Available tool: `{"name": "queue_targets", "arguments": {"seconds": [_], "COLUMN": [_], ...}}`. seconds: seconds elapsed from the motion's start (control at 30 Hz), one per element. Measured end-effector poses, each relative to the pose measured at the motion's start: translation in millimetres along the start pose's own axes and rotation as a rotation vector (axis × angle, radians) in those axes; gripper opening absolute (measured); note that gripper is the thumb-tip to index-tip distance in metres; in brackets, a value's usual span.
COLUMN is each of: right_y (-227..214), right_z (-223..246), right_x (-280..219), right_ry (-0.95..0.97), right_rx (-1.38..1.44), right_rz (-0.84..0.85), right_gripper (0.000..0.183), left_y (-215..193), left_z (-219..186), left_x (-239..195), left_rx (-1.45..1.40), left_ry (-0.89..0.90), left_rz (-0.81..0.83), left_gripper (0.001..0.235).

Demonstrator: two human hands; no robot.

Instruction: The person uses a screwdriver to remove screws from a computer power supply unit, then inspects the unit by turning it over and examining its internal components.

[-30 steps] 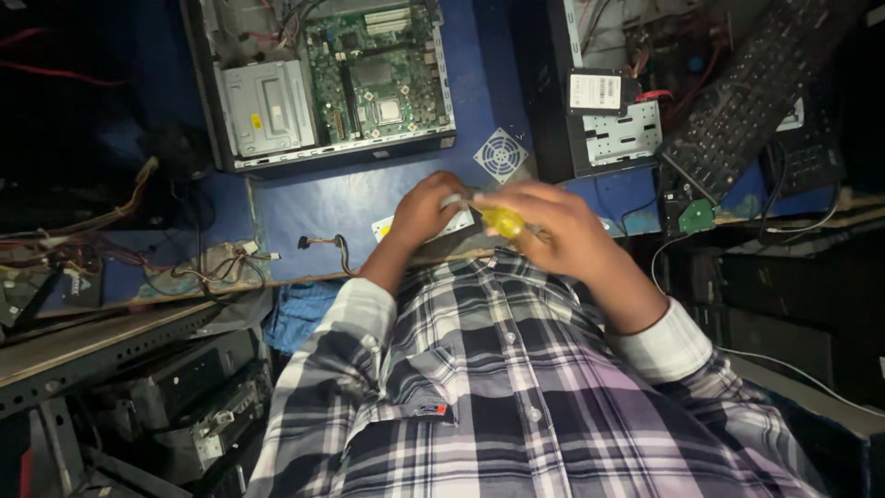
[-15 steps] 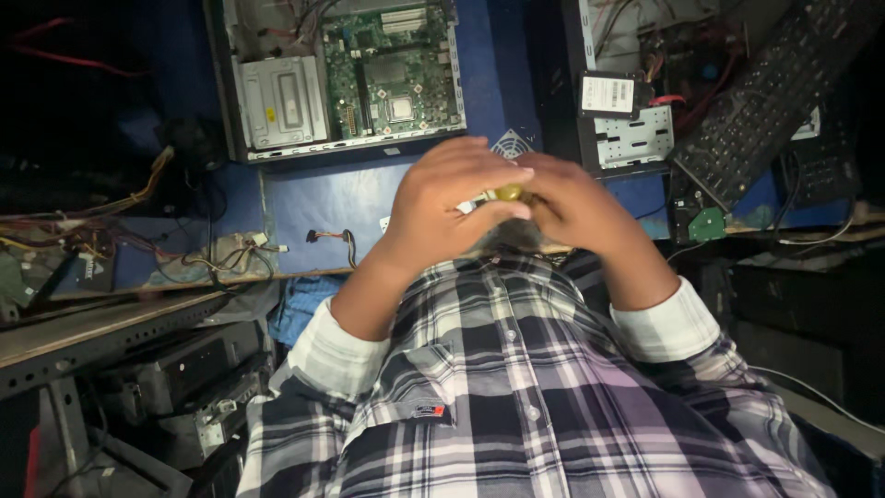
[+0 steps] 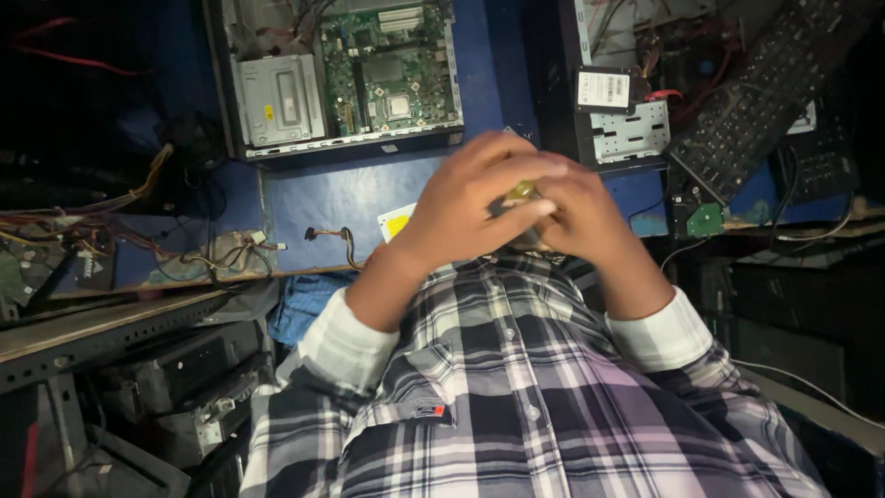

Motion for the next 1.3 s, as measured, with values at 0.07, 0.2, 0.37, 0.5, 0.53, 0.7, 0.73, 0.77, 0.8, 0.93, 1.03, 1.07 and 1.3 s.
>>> {"name": "queue_targets", "arguments": {"seconds": [0.07, 0.2, 0.37, 0.5, 0.53, 0.7, 0.73, 0.77, 0.8, 0.93, 1.03, 1.07, 1.3], "right_y": [-5.1, -11.9, -12.9, -12.3, -12.5, -4.1, 1.4, 7.1, 16.0, 67.9, 109.3, 122.0, 157.7], "right_z": [-1.1, 8.1, 8.1, 3.3, 2.8, -3.2, -7.5, -13.4, -24.7, -80.4, -103.2, -106.9, -144.6], "right_x": [-5.3, -19.2, -34.1, -41.7, -42.6, -45.0, -43.9, -42.8, -40.5, -35.7, -47.9, -53.0, -66.7], "right_ry": [0.039, 0.002, -0.015, 0.007, 0.008, 0.077, 0.105, 0.133, 0.205, 0.524, 0.402, 0.3, 0.348], "right_rx": [-0.046, -0.049, 0.005, -0.03, -0.039, -0.096, -0.137, -0.178, -0.008, 0.158, -0.004, -0.038, 0.045], "right_rz": [0.052, 0.062, 0.02, -0.014, -0.025, -0.118, -0.138, -0.157, -0.12, 0.202, 0.384, 0.413, 0.491], "right_gripper": [0.034, 0.023, 0.013, 0.018, 0.019, 0.02, 0.026, 0.032, 0.038, 0.061, 0.082, 0.09, 0.085], "left_y": [-6.3, -7.2, 4.0, 7.4, 7.6, 2.6, 0.5, -2.3, -7.8, -38.4, -43.6, -42.7, 0.9], "left_z": [-0.9, -0.6, -2.7, -1.3, -1.1, -4.7, -6.0, -7.1, -8.7, -20.4, -7.1, 1.2, 105.9], "left_x": [-6.4, -12.6, -14.4, -11.7, -10.2, -8.0, -8.1, -8.5, -11.7, -42.2, -67.1, -77.6, -143.7], "left_rx": [-0.094, -0.136, -0.155, -0.18, -0.189, -0.169, -0.147, -0.124, -0.104, -0.009, 0.061, 0.081, 0.409], "left_ry": [-0.032, -0.058, -0.076, -0.1, -0.104, -0.025, -0.004, 0.016, -0.003, -0.056, -0.166, -0.219, -0.645], "left_rz": [0.051, 0.164, 0.212, 0.222, 0.227, 0.172, 0.134, 0.095, 0.027, -0.156, -0.178, -0.178, 0.058], "left_gripper": [0.036, 0.032, 0.032, 0.031, 0.031, 0.037, 0.037, 0.036, 0.038, 0.043, 0.039, 0.037, 0.053]}}
Point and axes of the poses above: each hand's wrist, its own x-axis towards the middle knuckle, its own y-axis out of the palm, z = x × y, the point moved 4 cm from there along x, towards the middle knuckle, and after that the axes turned 5 degrees about -x, right-handed, at the moved point
